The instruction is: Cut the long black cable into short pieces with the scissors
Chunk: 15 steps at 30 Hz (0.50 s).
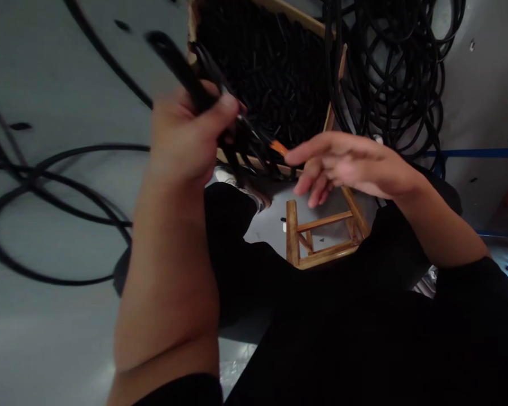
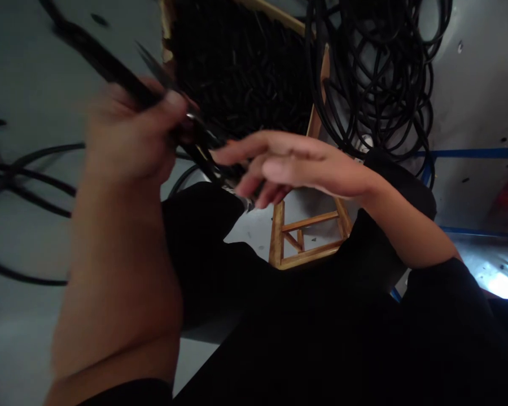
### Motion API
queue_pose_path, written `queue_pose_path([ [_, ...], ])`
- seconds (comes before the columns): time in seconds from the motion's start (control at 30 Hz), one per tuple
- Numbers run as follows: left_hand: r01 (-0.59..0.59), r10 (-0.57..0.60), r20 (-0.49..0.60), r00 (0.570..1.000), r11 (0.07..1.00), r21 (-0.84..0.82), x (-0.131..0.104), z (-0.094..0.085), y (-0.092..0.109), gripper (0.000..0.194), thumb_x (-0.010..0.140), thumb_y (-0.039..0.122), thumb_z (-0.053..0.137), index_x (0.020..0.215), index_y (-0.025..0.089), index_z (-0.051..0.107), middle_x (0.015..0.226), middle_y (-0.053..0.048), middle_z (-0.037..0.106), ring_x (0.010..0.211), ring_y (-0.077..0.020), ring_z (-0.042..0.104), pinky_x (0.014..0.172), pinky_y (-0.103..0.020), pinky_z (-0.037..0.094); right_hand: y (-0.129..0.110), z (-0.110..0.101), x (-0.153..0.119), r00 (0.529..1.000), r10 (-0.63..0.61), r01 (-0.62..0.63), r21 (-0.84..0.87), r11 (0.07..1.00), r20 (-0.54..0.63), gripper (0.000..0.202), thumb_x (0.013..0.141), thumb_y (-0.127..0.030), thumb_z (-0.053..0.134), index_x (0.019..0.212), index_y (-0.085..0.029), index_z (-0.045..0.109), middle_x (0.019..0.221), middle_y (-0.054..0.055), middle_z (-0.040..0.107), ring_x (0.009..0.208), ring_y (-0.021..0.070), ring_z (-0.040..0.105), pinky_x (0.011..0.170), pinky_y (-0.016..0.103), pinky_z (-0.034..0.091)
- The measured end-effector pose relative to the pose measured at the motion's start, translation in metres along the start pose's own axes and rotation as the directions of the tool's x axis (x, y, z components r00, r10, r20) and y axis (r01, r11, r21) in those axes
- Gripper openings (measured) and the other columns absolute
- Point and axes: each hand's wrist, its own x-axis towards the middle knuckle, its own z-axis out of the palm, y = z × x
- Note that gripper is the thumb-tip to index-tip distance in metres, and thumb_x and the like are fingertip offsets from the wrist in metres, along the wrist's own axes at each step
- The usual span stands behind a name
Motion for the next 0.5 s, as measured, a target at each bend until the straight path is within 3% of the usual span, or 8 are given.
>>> queue_pose_path([
  [0.07, -0.033, 0.018, 0.058, 0.998, 0.959, 0.283, -0.001, 0.007, -0.005, 0.061, 0.099, 0.071, 0.065, 0.098, 0.011, 0.058, 0.095, 0.003, 0.05, 0.117, -0.0303, 0.078, 0.116, -0.082, 0.045, 0.012, -0.001, -0.003, 0.987, 0.141, -0.162, -0.503, 0.849, -0.08, 0.048, 0.11, -0.036, 0.059, 0.153, -0.013, 0.061, 0.136, 0.014, 0.075, 0.122, 0.0249, 0.073, 0.109, 0.046, 0.057],
  [0.1, -0.031, -0.003, 0.084, 0.996, 0.917, 0.398, -0.001, 0.011, -0.006, 0.06, 0.099, 0.07, 0.068, 0.098, 0.011, 0.059, 0.097, 0.002, 0.05, 0.127, -0.0349, 0.075, 0.12, -0.085, 0.039, 0.019, 0.0, -0.006, 0.961, 0.225, -0.271, -0.717, 0.642, -0.162, 0.046, 0.108, -0.029, 0.061, 0.15, -0.011, 0.064, 0.137, 0.016, 0.074, 0.126, 0.0284, 0.071, 0.111, 0.049, 0.055],
  [0.17, 0.007, -0.087, 0.121, 0.989, 0.837, 0.548, -0.002, 0.018, -0.003, 0.057, 0.098, 0.066, 0.073, 0.099, 0.01, 0.06, 0.103, -0.001, 0.049, 0.139, -0.0427, 0.068, 0.123, -0.088, 0.033, 0.032, 0.006, -0.011, 0.872, 0.38, -0.402, -0.893, 0.2, -0.308, 0.043, 0.105, -0.023, 0.065, 0.144, -0.006, 0.069, 0.135, 0.022, 0.073, 0.127, 0.0355, 0.07, 0.111, 0.054, 0.052],
  [0.23, 0.046, -0.179, 0.156, 0.971, 0.787, 0.615, -0.001, 0.022, 0.004, 0.058, 0.1, 0.065, 0.072, 0.102, 0.008, 0.061, 0.105, -0.002, 0.045, 0.142, -0.0471, 0.065, 0.12, -0.09, 0.033, 0.037, 0.015, -0.015, 0.807, 0.518, -0.354, -0.934, 0.037, -0.285, 0.041, 0.105, -0.025, 0.067, 0.141, -0.005, 0.071, 0.129, 0.022, 0.075, 0.118, 0.0348, 0.072, 0.105, 0.05, 0.053],
  [0.3, 0.032, -0.21, 0.199, 0.957, 0.761, 0.648, -0.001, 0.024, 0.011, 0.062, 0.104, 0.068, 0.063, 0.105, 0.006, 0.062, 0.105, -0.002, 0.041, 0.143, -0.0491, 0.064, 0.115, -0.09, 0.037, 0.032, 0.025, -0.016, 0.819, 0.556, -0.25, -0.961, 0.118, -0.144, 0.043, 0.109, -0.028, 0.065, 0.148, -0.011, 0.068, 0.129, 0.017, 0.075, 0.112, 0.0303, 0.072, 0.102, 0.045, 0.054],
  [0.37, -0.021, -0.188, 0.244, 0.951, 0.751, 0.66, -0.002, 0.024, 0.019, 0.068, 0.106, 0.071, 0.054, 0.108, 0.004, 0.063, 0.104, -0.001, 0.038, 0.145, -0.0503, 0.062, 0.11, -0.088, 0.041, 0.016, 0.032, -0.015, 0.878, 0.477, -0.179, -0.952, 0.25, -0.04, 0.049, 0.112, -0.027, 0.059, 0.16, -0.015, 0.061, 0.136, 0.016, 0.072, 0.116, 0.0286, 0.071, 0.106, 0.045, 0.054],
  [0.43, -0.066, -0.174, 0.285, 0.943, 0.741, 0.669, -0.004, 0.025, 0.028, 0.073, 0.107, 0.074, 0.045, 0.111, 0.003, 0.065, 0.104, -0.001, 0.037, 0.146, -0.0508, 0.061, 0.107, -0.086, 0.043, -0.004, 0.036, -0.015, 0.92, 0.383, -0.092, -0.9, 0.426, 0.087, 0.056, 0.114, -0.027, 0.055, 0.17, -0.019, 0.052, 0.148, 0.016, 0.067, 0.124, 0.0281, 0.069, 0.109, 0.045, 0.054],
  [0.5, -0.073, -0.19, 0.308, 0.932, 0.734, 0.675, -0.008, 0.027, 0.038, 0.081, 0.107, 0.078, 0.035, 0.116, 0.004, 0.065, 0.106, -0.002, 0.036, 0.149, -0.0492, 0.059, 0.109, -0.084, 0.041, -0.022, 0.035, -0.018, 0.916, 0.276, 0.06, -0.78, 0.622, 0.291, 0.062, 0.115, -0.038, 0.057, 0.175, -0.028, 0.046, 0.16, 0.012, 0.063, 0.132, 0.0262, 0.066, 0.11, 0.041, 0.056],
])
